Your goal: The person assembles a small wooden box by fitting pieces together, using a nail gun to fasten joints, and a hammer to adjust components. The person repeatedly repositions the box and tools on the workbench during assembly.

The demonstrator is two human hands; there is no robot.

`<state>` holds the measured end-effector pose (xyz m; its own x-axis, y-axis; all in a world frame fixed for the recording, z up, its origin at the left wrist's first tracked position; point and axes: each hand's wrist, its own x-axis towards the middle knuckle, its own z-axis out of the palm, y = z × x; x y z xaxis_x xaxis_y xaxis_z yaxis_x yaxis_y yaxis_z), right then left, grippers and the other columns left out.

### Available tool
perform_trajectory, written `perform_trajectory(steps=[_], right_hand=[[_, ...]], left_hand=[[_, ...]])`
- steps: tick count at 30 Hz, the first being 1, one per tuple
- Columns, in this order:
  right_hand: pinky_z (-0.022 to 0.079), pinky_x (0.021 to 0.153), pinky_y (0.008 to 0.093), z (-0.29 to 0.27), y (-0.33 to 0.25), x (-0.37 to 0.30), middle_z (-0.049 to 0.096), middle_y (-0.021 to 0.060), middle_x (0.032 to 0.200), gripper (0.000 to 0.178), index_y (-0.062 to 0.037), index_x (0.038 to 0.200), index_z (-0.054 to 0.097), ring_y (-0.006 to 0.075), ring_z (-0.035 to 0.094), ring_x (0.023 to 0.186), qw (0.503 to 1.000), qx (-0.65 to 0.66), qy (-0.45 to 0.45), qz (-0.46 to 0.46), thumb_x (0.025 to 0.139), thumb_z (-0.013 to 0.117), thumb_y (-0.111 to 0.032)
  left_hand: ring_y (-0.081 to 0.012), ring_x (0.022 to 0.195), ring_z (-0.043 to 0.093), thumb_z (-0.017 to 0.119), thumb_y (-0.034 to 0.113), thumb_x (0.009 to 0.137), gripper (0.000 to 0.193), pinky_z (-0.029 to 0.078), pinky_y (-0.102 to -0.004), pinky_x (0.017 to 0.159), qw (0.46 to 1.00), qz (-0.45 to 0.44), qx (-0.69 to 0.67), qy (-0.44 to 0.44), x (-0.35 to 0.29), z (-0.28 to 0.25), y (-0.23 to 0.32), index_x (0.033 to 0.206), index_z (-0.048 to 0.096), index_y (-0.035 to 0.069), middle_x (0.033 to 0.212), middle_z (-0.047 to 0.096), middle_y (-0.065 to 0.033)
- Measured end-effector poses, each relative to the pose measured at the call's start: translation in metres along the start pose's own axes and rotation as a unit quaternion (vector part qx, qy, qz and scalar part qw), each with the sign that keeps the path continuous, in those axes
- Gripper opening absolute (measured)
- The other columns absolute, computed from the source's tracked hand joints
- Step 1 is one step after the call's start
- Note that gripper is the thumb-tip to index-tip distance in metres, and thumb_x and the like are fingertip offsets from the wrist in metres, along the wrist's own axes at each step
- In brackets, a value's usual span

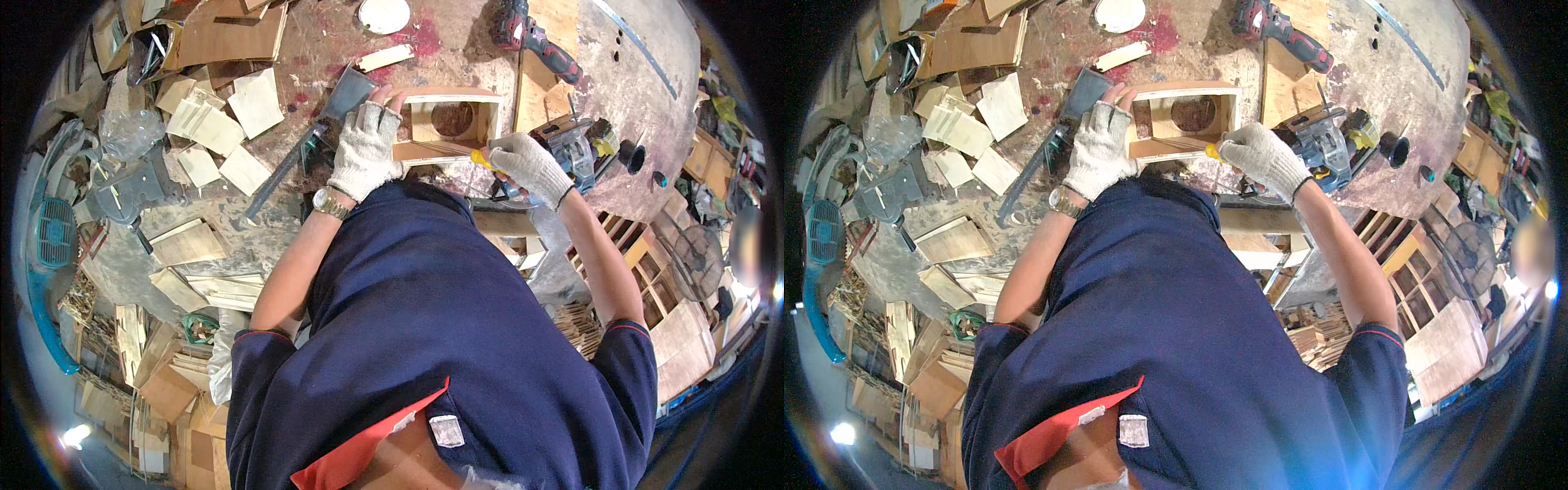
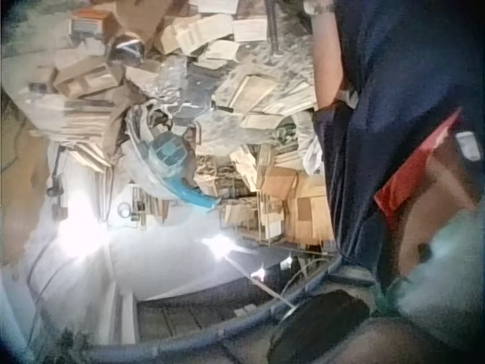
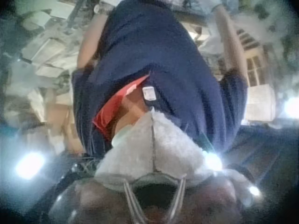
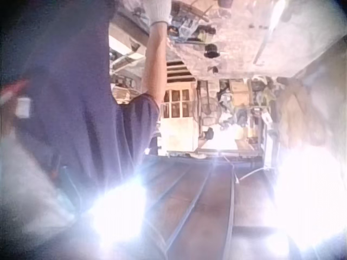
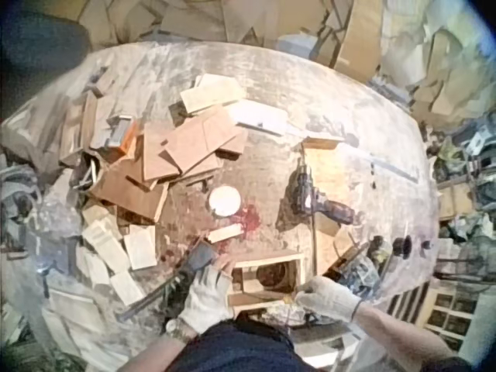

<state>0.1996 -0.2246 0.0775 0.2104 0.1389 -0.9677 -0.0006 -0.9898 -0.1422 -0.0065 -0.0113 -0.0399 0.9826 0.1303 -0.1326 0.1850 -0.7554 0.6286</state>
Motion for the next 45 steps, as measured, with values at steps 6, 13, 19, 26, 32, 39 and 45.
perform_trajectory(steps=[6, 13, 19, 26, 32, 39, 45], right_hand=[[0.057, 0.076, 0.0514, 0.019, 0.004, -0.005, 0.071, 0.0271, 0.082, 0.036, 0.0017, 0.101, 0.077, 0.0434, 0.073, 0.077, 0.964, -0.141, 0.11, -0.198, 0.093, 0.067, -0.032], [0.058, 0.082, 0.0536, 0.007, 0.003, -0.003, 0.075, 0.0273, 0.092, 0.032, -0.0019, 0.11, 0.078, 0.0469, 0.074, 0.09, 0.93, -0.264, 0.098, -0.234, 0.094, 0.07, -0.029], [0.058, 0.083, 0.0537, 0.018, -0.007, -0.016, 0.075, 0.0253, 0.092, 0.03, -0.0024, 0.107, 0.077, 0.0472, 0.073, 0.092, 0.956, -0.184, 0.105, -0.202, 0.093, 0.07, -0.028], [0.057, 0.077, 0.0552, 0.023, -0.004, -0.009, 0.074, 0.023, 0.086, 0.022, -0.0078, 0.102, 0.077, 0.0454, 0.073, 0.085, 0.921, -0.265, 0.133, -0.253, 0.092, 0.07, -0.025], [0.058, 0.067, 0.0525, -0.009, 0.028, 0.024, 0.072, 0.0143, 0.085, 0.026, -0.0161, 0.122, 0.071, 0.0388, 0.074, 0.08, 0.851, -0.391, 0.088, -0.338, 0.097, 0.069, -0.023], [0.057, 0.058, 0.045, -0.027, 0.045, 0.049, 0.064, 0.0062, 0.083, 0.041, -0.0173, 0.134, 0.07, 0.03, 0.07, 0.07, 0.738, -0.449, 0.114, -0.49, 0.094, 0.075, -0.026], [0.055, 0.054, 0.0396, -0.044, 0.044, 0.063, 0.059, 0.0038, 0.082, 0.048, -0.0143, 0.137, 0.071, 0.0227, 0.066, 0.064, 0.628, -0.483, 0.126, -0.597, 0.09, 0.074, -0.02]], left_hand=[[-0.0355, 0.156, 0.04, 0.095, 0.03, 0.062, 0.128, 0.042, -0.0505, 0.123, 0.999, -0.013, -0.036, -0.001, 0.0, 0.0, 0.001, 0.171, 0.03, 0.016, 0.165, 0.041, -0.0148], [-0.0342, 0.154, 0.041, 0.097, 0.028, 0.058, 0.132, 0.041, -0.0495, 0.123, 0.999, -0.014, -0.034, 0.004, 0.0, -0.001, 0.002, 0.17, 0.029, 0.015, 0.162, 0.044, -0.013], [-0.0342, 0.155, 0.041, 0.098, 0.028, 0.057, 0.132, 0.04, -0.0497, 0.124, 1.0, -0.011, -0.028, -0.001, 0.0, -0.001, 0.001, 0.169, 0.03, 0.012, 0.163, 0.043, -0.0125], [-0.0335, 0.155, 0.04, 0.097, 0.03, 0.059, 0.13, 0.04, -0.0504, 0.124, 0.999, -0.013, -0.05, -0.003, 0.0, 0.003, -0.001, 0.169, 0.031, 0.012, 0.164, 0.043, -0.012], [-0.0326, 0.156, 0.039, 0.096, 0.034, 0.061, 0.127, 0.04, -0.0502, 0.124, 0.999, -0.008, -0.041, 0.01, -0.001, 0.004, -0.002, 0.169, 0.032, 0.013, 0.165, 0.042, -0.0118], [-0.0318, 0.155, 0.04, 0.097, 0.035, 0.06, 0.127, 0.039, -0.0497, 0.126, 0.999, -0.013, -0.042, 0.008, 0.0, 0.005, -0.003, 0.169, 0.033, 0.014, 0.164, 0.043, -0.0109], [-0.0323, 0.155, 0.041, 0.098, 0.034, 0.059, 0.13, 0.039, -0.0498, 0.125, 0.999, -0.011, -0.041, 0.013, -0.001, 0.004, -0.003, 0.169, 0.033, 0.015, 0.163, 0.044, -0.0117]])
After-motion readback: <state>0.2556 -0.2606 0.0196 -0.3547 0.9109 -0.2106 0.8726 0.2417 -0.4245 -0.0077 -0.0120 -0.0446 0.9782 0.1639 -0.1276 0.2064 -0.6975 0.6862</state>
